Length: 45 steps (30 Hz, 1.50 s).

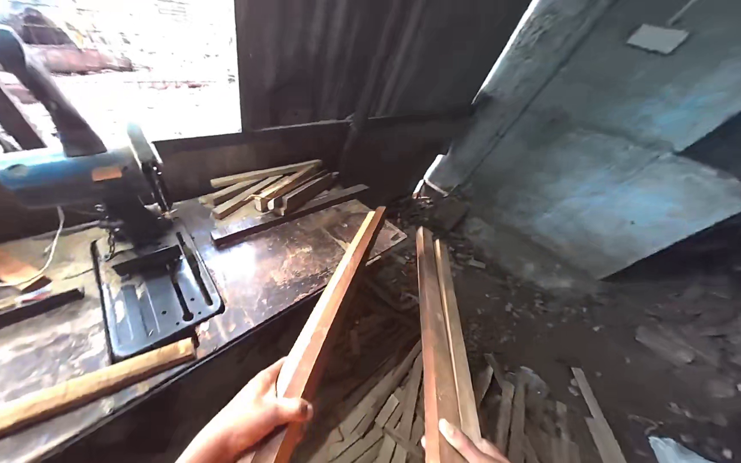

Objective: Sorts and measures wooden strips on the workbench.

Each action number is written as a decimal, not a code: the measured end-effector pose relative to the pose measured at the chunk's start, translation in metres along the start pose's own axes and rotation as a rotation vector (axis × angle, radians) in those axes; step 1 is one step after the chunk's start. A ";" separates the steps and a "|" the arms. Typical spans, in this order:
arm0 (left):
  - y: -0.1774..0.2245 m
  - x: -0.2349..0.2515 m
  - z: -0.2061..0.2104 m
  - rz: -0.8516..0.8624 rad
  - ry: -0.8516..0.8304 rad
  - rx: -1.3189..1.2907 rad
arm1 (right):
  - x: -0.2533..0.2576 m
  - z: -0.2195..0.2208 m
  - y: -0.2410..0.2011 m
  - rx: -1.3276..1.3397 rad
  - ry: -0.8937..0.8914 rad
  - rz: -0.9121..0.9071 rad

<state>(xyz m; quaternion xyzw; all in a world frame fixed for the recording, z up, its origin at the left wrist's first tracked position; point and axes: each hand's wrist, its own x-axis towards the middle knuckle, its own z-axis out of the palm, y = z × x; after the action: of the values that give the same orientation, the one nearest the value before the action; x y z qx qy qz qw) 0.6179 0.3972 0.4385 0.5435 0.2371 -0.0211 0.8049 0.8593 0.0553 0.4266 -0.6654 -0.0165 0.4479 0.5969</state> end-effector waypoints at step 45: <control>0.034 0.093 -0.153 0.095 0.264 -0.020 | 0.328 0.275 -0.110 0.456 -0.694 0.292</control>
<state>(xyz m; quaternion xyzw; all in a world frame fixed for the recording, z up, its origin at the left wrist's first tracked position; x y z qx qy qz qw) 0.6554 0.5675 0.3848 0.5440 0.3153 0.0911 0.7723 0.9429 0.4837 0.3571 -0.3221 -0.0224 0.7167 0.6181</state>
